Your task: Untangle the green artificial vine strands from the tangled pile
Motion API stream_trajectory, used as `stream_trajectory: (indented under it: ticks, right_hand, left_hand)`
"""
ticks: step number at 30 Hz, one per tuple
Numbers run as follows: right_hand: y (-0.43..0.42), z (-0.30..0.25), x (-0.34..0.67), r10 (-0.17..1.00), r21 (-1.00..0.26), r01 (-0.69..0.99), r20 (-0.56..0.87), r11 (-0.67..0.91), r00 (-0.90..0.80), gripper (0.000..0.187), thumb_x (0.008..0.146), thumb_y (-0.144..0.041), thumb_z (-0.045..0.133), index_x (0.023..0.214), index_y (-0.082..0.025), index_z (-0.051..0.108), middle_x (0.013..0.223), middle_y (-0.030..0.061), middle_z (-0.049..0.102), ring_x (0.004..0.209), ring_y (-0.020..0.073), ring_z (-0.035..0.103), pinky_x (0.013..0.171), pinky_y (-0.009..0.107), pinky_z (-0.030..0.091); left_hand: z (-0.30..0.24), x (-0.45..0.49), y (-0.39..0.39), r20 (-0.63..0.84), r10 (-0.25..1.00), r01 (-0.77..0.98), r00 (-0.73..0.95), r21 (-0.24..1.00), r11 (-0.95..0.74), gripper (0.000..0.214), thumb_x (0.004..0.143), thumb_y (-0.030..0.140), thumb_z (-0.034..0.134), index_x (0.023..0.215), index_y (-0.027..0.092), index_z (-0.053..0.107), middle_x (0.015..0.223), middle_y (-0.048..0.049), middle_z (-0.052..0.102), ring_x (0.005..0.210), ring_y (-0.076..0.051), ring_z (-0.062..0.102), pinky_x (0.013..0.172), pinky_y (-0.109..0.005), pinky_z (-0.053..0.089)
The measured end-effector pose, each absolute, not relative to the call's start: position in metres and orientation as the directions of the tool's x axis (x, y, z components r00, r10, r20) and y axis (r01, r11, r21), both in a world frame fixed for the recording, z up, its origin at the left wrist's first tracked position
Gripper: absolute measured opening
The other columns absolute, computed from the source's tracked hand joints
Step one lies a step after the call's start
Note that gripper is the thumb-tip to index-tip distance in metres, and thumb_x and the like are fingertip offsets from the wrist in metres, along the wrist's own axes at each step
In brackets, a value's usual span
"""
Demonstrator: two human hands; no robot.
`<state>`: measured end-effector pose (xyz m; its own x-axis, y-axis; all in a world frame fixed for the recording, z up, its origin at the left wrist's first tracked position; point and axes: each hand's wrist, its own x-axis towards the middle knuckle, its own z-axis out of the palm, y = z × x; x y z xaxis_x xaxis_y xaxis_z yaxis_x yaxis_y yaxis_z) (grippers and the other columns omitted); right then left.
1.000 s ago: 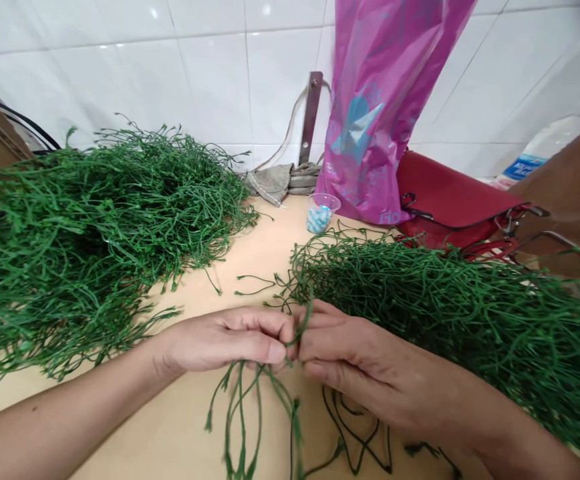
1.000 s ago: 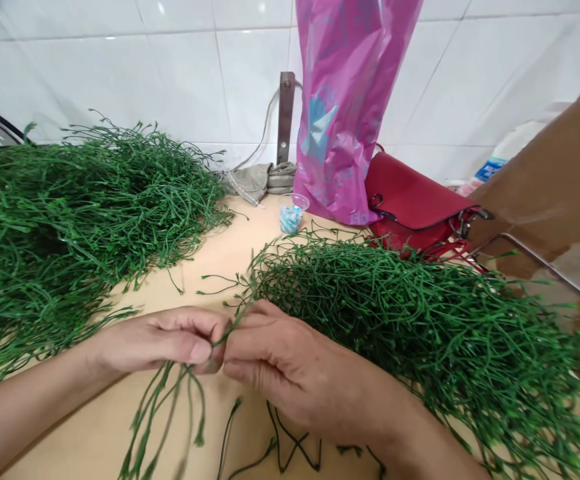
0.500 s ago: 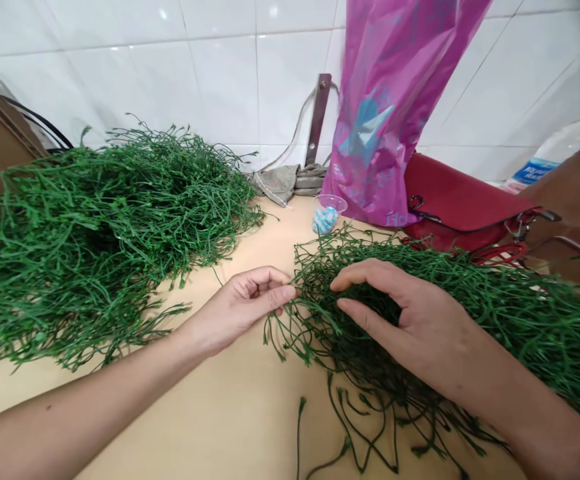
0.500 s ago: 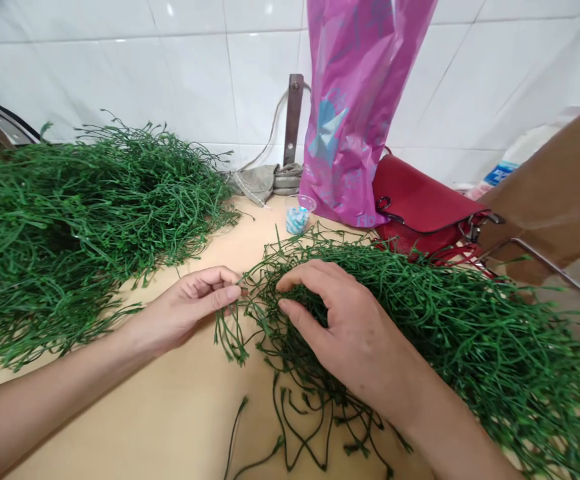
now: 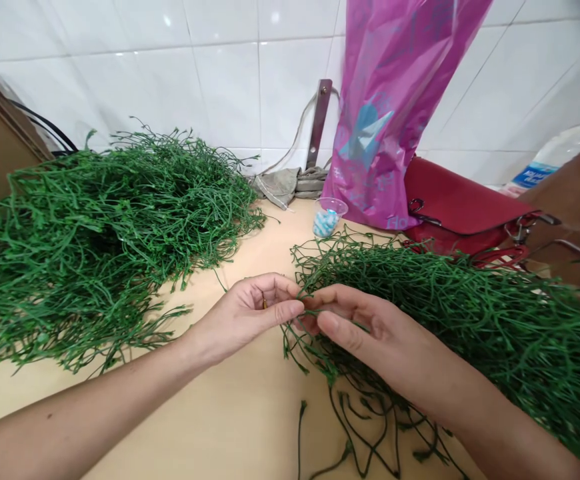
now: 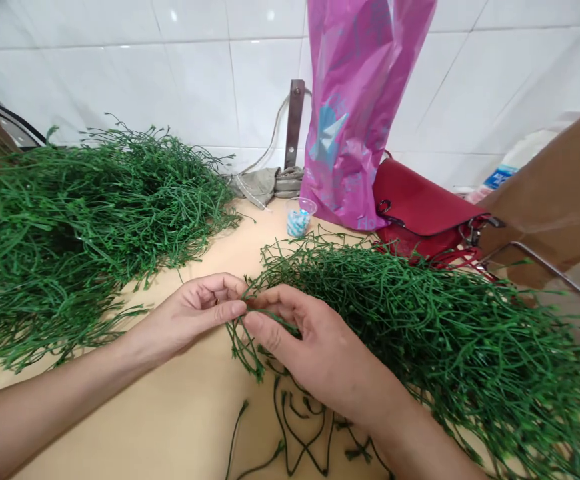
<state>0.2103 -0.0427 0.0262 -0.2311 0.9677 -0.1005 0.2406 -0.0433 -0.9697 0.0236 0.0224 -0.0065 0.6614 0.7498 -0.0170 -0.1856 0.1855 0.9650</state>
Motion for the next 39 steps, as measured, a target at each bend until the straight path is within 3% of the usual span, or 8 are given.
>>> stream_trajectory:
  ticks: [3,6,11,18,21,27,34,39]
  right_hand:
    - [-0.042,0.026,0.212,0.969,-0.973,0.212,-0.131,-0.086,-0.209,0.029,0.092,-0.049,0.058,0.096,-0.022,0.066,0.093,0.0033,0.071,0.093,0.0192,0.066,0.081,0.029,0.051]
    - [-0.04,0.019,0.212,0.972,-0.968,0.228,-0.15,-0.107,-0.181,0.018,0.087,-0.038,0.065,0.095,-0.021,0.065,0.092,0.0022,0.071,0.089,0.0174,0.064,0.079,0.028,0.05]
    - [-0.037,0.013,0.214,0.985,-0.965,0.254,-0.098,-0.06,-0.141,0.009,0.085,-0.03,0.063,0.086,-0.022,0.065,0.082,-0.0009,0.066,0.077,0.0144,0.059,0.07,0.025,0.046]
    - [-0.037,0.017,0.216,0.991,-0.941,0.337,-0.069,-0.027,-0.112,0.02,0.09,-0.038,0.056,0.083,-0.022,0.065,0.072,-0.0027,0.058,0.067,0.0128,0.051,0.059,0.024,0.04]
    - [-0.039,0.02,0.214,0.99,-0.923,0.385,-0.07,-0.017,-0.124,0.027,0.091,-0.045,0.057,0.083,-0.022,0.067,0.075,-0.0014,0.062,0.07,0.0141,0.055,0.061,0.025,0.042]
    - [-0.041,0.022,0.207,0.991,-0.863,0.505,-0.085,-0.021,-0.104,0.01,0.084,-0.029,0.063,0.08,-0.021,0.067,0.073,-0.0011,0.067,0.07,0.0158,0.059,0.062,0.026,0.045]
    - [-0.043,0.015,0.199,0.99,-0.677,0.722,0.09,0.143,-0.111,0.014,0.089,-0.019,0.052,0.078,-0.02,0.061,0.077,0.0024,0.064,0.071,0.018,0.058,0.065,0.03,0.044]
    - [-0.045,0.017,0.207,0.959,-0.664,0.695,0.144,0.276,-0.243,0.015,0.094,-0.017,0.045,0.086,-0.021,0.058,0.081,0.0027,0.06,0.076,0.018,0.055,0.069,0.03,0.044]
  left_hand:
    - [-0.004,0.025,0.021,-0.02,0.747,-0.137,0.664,0.979,0.148,0.019,0.079,0.023,0.078,0.087,0.015,0.063,0.07,0.0043,0.063,0.062,-0.007,0.055,0.061,-0.019,0.042]
    - [-0.004,0.026,0.02,-0.02,0.743,-0.109,0.669,0.986,0.124,0.017,0.078,0.017,0.076,0.088,0.015,0.062,0.067,0.0068,0.055,0.058,-0.005,0.047,0.057,-0.018,0.038]
    - [-0.006,0.026,0.02,0.002,0.726,-0.114,0.687,0.988,0.105,0.017,0.079,0.013,0.072,0.091,0.016,0.06,0.071,0.0062,0.053,0.061,-0.006,0.046,0.059,-0.019,0.039]
    - [-0.009,0.024,0.023,0.02,0.734,-0.08,0.679,0.996,0.046,0.016,0.081,0.014,0.068,0.095,0.015,0.059,0.077,0.004,0.056,0.063,-0.006,0.048,0.059,-0.019,0.041]
    - [-0.01,0.023,0.021,0.04,0.748,-0.023,0.662,0.999,-0.033,0.015,0.082,0.016,0.067,0.095,0.017,0.059,0.079,0.0028,0.06,0.064,-0.007,0.051,0.061,-0.02,0.042]
    - [-0.005,0.021,0.017,0.097,0.748,0.16,0.656,0.951,-0.263,0.013,0.081,0.014,0.064,0.094,0.018,0.064,0.084,0.0003,0.066,0.072,-0.011,0.055,0.068,-0.024,0.045]
    - [-0.01,0.02,0.016,-0.019,0.738,0.259,0.674,0.942,-0.213,0.006,0.087,0.023,0.063,0.087,0.018,0.062,0.069,0.0043,0.054,0.062,-0.01,0.047,0.056,-0.021,0.038]
    - [-0.005,0.017,0.022,0.012,0.643,0.228,0.766,0.93,-0.289,0.016,0.092,0.029,0.06,0.08,0.017,0.06,0.065,0.005,0.047,0.06,-0.009,0.04,0.055,-0.022,0.031]
